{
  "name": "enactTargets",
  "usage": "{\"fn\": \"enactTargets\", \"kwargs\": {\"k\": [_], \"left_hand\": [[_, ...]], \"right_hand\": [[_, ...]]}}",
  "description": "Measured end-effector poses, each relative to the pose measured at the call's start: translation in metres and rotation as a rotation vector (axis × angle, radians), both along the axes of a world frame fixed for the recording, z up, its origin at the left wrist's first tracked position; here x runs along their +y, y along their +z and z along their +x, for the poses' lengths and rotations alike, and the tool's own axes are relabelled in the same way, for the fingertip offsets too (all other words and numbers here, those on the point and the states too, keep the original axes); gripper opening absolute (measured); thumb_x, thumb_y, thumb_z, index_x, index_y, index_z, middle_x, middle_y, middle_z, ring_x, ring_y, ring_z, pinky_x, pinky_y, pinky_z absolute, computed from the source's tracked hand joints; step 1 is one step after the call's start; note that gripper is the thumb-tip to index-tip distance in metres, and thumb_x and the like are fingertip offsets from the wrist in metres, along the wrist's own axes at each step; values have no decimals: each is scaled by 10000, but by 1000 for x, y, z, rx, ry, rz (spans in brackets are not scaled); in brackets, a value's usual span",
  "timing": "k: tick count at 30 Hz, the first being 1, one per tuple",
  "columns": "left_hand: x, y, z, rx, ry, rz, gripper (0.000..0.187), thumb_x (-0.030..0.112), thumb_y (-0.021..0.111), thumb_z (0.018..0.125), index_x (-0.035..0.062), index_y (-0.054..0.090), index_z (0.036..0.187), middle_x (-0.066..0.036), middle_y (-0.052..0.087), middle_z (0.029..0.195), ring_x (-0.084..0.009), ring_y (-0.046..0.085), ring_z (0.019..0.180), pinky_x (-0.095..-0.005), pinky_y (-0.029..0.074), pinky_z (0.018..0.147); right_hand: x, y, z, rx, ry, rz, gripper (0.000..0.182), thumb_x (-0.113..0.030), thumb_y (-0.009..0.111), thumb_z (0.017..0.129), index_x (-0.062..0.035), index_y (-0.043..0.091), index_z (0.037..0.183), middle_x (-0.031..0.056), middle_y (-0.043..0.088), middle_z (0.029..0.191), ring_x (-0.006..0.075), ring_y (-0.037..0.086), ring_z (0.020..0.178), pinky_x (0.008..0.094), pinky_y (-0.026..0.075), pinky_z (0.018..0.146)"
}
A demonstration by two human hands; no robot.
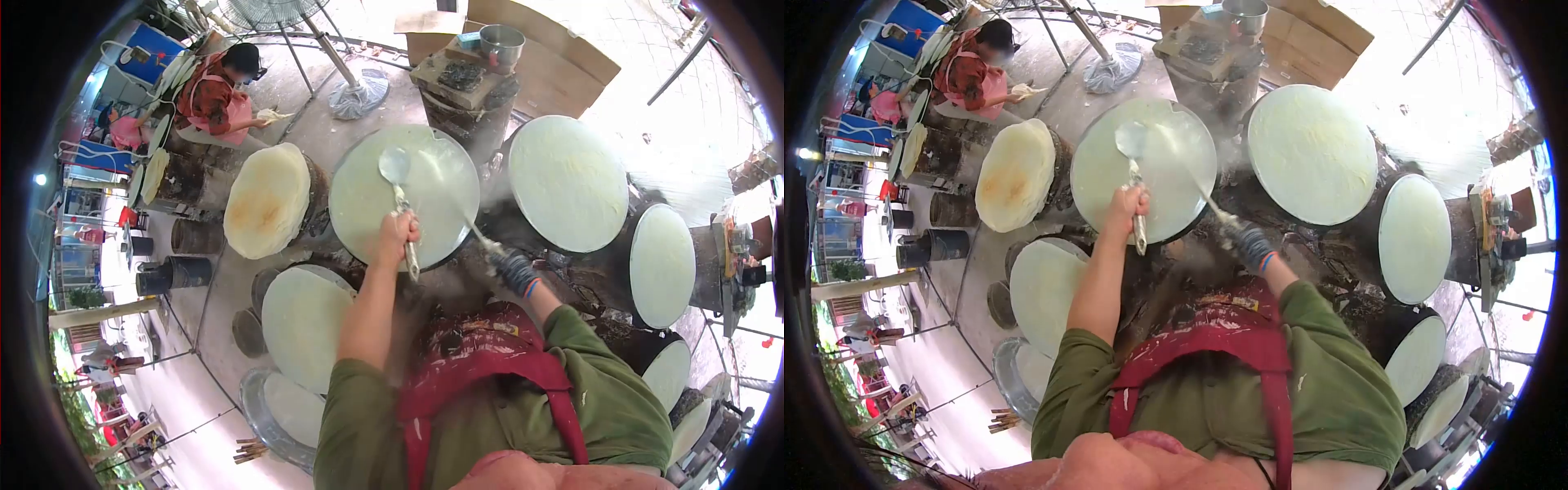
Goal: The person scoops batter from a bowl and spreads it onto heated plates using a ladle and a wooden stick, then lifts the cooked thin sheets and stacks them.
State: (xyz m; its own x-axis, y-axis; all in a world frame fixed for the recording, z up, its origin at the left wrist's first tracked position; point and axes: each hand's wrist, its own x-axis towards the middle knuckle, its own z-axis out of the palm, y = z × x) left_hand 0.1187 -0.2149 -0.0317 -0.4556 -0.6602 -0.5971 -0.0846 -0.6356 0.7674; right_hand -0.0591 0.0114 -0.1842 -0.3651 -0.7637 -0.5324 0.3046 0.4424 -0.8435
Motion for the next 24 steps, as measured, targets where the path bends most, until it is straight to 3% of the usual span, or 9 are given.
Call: {"fn": "enactTargets", "kwargs": {"k": [1, 4, 10, 14, 15, 16, 17, 20, 24], "left_hand": [[14, 3, 4, 31, 63, 53, 145, 84, 465, 871, 11, 447, 748, -29, 440, 598, -96, 382, 437, -233, 296, 369], [40, 8, 3, 142, 199, 171, 120, 60, 457, 871, 16, 428, 764, -25, 429, 615, -93, 383, 454, -227, 305, 369], [81, 20, -19, 388, 439, 386, 92, 83, 480, 864, 61, 422, 797, 5, 427, 614, -81, 395, 487, -237, 345, 431], [75, -21, 37, 1003, 374, 418, 101, 127, 409, 923, 50, 462, 961, 31, 411, 565, -78, 409, 464, -236, 344, 435], [79, 17, 54, 1720, 452, 1026, 191, 144, 360, 948, 23, 447, 1068, 23, 421, 575, -85, 399, 413, -249, 376, 445], [88, 33, 68, 1599, 480, 970, 249, 178, 330, 968, -6, 437, 1098, 6, 413, 574, -87, 384, 370, -235, 362, 407], [89, 27, 76, 1510, 58, 746, 302, 211, 322, 977, -40, 439, 1096, 8, 382, 566, -79, 387, 364, -215, 334, 364], [83, 73, 90, 909, 49, 267, 274, 211, 374, 962, -28, 503, 1001, 24, 359, 543, -78, 294, 319, -229, 315, 366], [63, 115, 108, 661, 61, 307, 225, 220, 398, 956, 26, 512, 954, 44, 352, 546, -55, 291, 330, -221, 281, 366]], "right_hand": [[-2, -43, 22, -120, -67, -18, 240, -306, 614, 838, -116, 630, 985, -9, 585, 722, 90, 510, 569, 264, 421, 496], [-15, 129, 23, -266, -64, 97, 188, -307, 639, 817, -140, 617, 900, -24, 554, 666, 86, 481, 497, 253, 389, 433], [-20, 75, 56, -565, -95, 63, 153, -259, 594, 860, -118, 607, 919, -26, 549, 667, 93, 488, 505, 229, 390, 447], [-25, 129, 21, -596, 30, -15, 162, -258, 595, 858, -99, 593, 886, -12, 543, 649, 97, 488, 490, 230, 402, 453], [-30, 129, 3, -357, 69, -73, 168, -231, 586, 860, -94, 593, 958, -10, 557, 698, 97, 505, 528, 239, 417, 479], [-35, 129, -15, -104, 93, -104, 203, -203, 577, 861, -90, 593, 1029, -7, 572, 747, 98, 522, 567, 249, 433, 505], [-44, 121, -28, -63, 43, -97, 238, -174, 563, 867, -70, 586, 1080, -14, 597, 842, 97, 542, 635, 253, 449, 557], [-61, 104, -30, 379, 328, -3, 312, -231, 596, 827, -76, 605, 1098, 79, 657, 918, 191, 603, 727, 303, 470, 647], [-48, 96, -4, 618, 483, 13, 347, -377, 615, 782, -77, 636, 955, 186, 641, 896, 294, 617, 772, 380, 477, 626]]}}
